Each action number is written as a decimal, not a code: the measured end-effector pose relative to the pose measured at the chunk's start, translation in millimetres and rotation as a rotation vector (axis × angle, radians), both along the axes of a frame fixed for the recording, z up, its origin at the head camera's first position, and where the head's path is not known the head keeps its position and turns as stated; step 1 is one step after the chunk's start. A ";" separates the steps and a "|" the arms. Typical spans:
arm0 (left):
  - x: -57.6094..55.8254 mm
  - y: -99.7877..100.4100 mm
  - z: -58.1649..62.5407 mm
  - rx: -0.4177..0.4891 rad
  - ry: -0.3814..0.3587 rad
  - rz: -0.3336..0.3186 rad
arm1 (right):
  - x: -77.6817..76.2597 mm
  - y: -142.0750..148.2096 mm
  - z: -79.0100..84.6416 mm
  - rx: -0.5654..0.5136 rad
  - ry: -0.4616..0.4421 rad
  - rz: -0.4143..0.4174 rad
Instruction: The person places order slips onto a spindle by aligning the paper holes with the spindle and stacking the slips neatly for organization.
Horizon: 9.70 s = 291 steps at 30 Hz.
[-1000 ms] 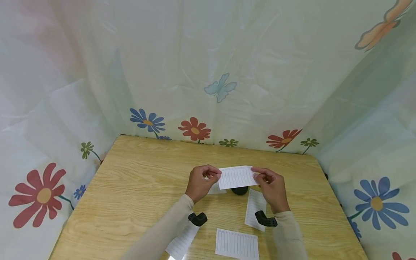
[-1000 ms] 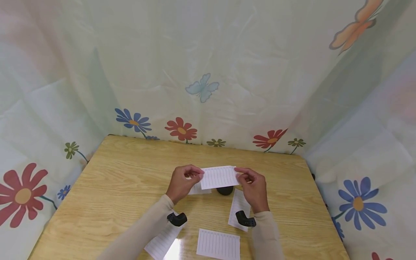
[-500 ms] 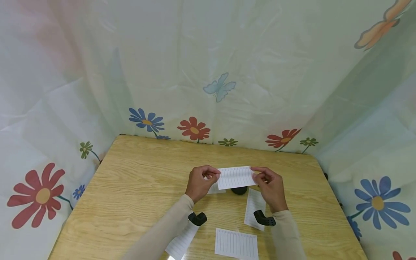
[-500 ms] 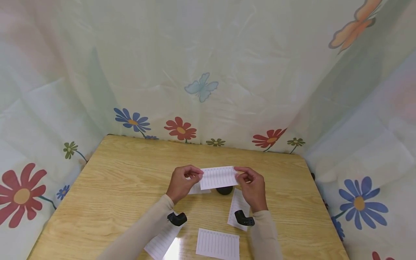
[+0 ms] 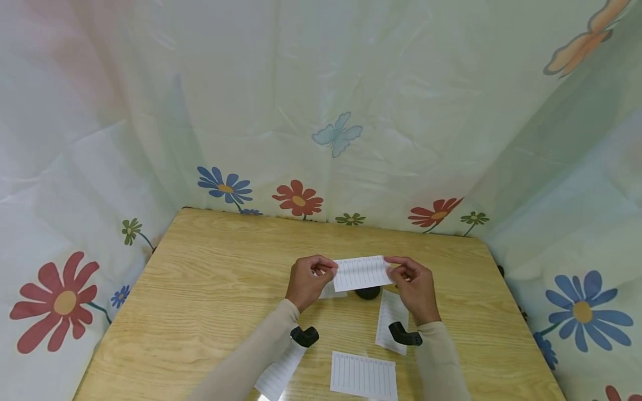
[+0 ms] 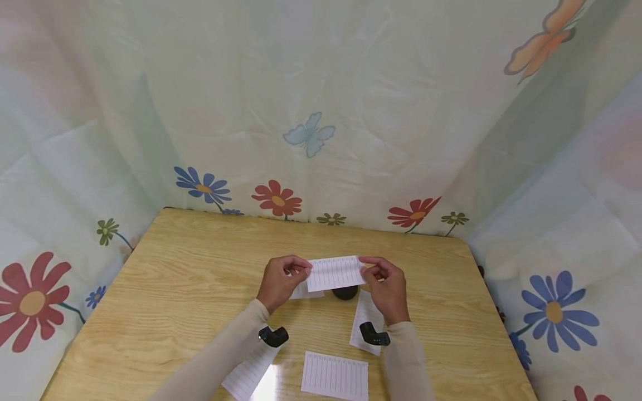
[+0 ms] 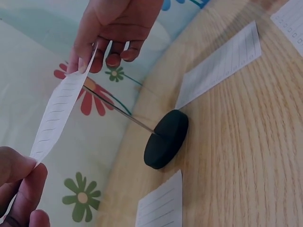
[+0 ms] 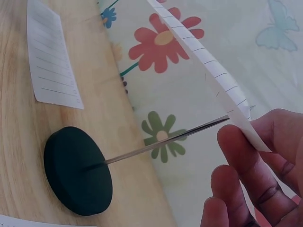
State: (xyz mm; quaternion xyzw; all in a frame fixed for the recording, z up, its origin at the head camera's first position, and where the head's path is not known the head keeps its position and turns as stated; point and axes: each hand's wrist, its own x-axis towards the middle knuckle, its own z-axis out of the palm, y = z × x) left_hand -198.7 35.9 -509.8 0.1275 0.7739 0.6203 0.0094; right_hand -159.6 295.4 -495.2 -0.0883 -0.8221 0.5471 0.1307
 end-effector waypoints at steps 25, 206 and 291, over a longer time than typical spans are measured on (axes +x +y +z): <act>-1.1 -0.9 -22.2 -0.104 -0.053 0.029 | -0.4 -0.2 -31.6 -0.017 -0.109 -0.005; 165.6 -122.6 -81.7 -0.549 0.104 0.421 | 79.7 -163.0 -75.4 0.516 -0.089 0.206; 154.6 -111.8 -45.5 -0.069 -0.122 0.564 | 75.0 -124.9 -52.8 0.009 -0.024 0.438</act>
